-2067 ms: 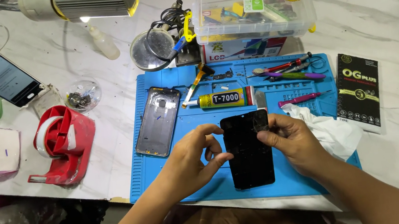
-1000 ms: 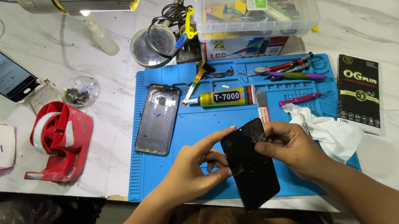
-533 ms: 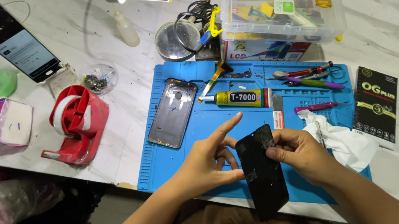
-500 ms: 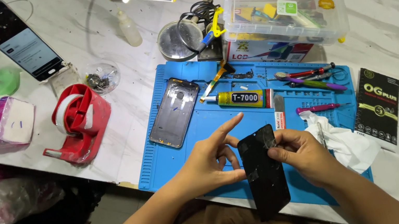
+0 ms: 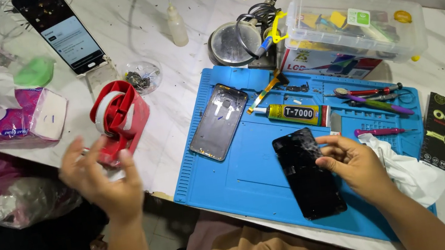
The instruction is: Disassembling a smartphone by prying off the broken screen using a specialized tool
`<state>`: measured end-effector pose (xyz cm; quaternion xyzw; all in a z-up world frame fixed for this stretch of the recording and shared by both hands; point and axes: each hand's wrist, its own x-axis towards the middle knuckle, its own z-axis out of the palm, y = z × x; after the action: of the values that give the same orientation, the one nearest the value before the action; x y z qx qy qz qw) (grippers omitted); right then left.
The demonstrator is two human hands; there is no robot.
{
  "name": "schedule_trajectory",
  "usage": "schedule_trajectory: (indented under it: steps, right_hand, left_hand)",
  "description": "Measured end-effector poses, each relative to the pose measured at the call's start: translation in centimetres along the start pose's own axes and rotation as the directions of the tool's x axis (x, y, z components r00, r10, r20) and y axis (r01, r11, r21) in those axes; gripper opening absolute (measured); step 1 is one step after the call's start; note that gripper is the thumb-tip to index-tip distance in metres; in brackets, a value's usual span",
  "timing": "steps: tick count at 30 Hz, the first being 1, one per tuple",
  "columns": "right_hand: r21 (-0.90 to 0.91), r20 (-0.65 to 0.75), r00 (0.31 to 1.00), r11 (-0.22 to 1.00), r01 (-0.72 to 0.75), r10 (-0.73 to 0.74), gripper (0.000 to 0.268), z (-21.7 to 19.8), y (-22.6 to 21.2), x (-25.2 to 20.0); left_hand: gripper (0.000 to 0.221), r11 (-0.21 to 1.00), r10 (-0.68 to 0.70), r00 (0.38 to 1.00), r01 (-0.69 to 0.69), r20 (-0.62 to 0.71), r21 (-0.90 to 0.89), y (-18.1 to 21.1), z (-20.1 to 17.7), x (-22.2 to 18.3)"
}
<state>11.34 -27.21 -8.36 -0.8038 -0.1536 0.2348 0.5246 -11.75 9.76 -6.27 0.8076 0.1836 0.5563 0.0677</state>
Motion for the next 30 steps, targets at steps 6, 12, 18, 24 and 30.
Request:
schedule_trajectory:
  steps: [6, 12, 18, 24, 30]
  right_hand:
    - [-0.081, 0.107, 0.994, 0.997, 0.004, 0.005, 0.053, 1.0, -2.0, -0.6]
    - [-0.486, 0.197, 0.875, 0.731, 0.479, -0.443, 0.050, 1.2, -4.9, -2.5]
    - [-0.413, 0.401, 0.694, 0.558, 0.720, -0.598, 0.040, 5.1, -10.9, -4.0]
    - [-0.201, 0.482, 0.536, 0.508, 0.838, -0.693, 0.032, 13.7, -15.7, -0.1]
    - [-0.252, 0.422, 0.670, 0.630, 0.734, -0.611, 0.037, 22.8, -17.7, 5.9]
  left_hand:
    - [0.054, 0.960, -0.216, 0.959, 0.243, 0.182, -0.140, -7.1, -2.8, -3.8]
    - [0.031, 0.954, -0.157, 0.945, 0.220, 0.287, -0.205, -7.2, -2.5, -4.2]
    - [0.025, 0.937, -0.185, 0.949, 0.249, 0.255, -0.247, -3.4, 1.3, -4.2]
    - [0.027, 0.929, -0.226, 0.961, 0.262, 0.158, -0.263, -2.6, 3.6, -4.9]
    - [0.028, 0.928, -0.235, 0.961, 0.266, 0.144, -0.262, -2.5, 3.4, -4.9]
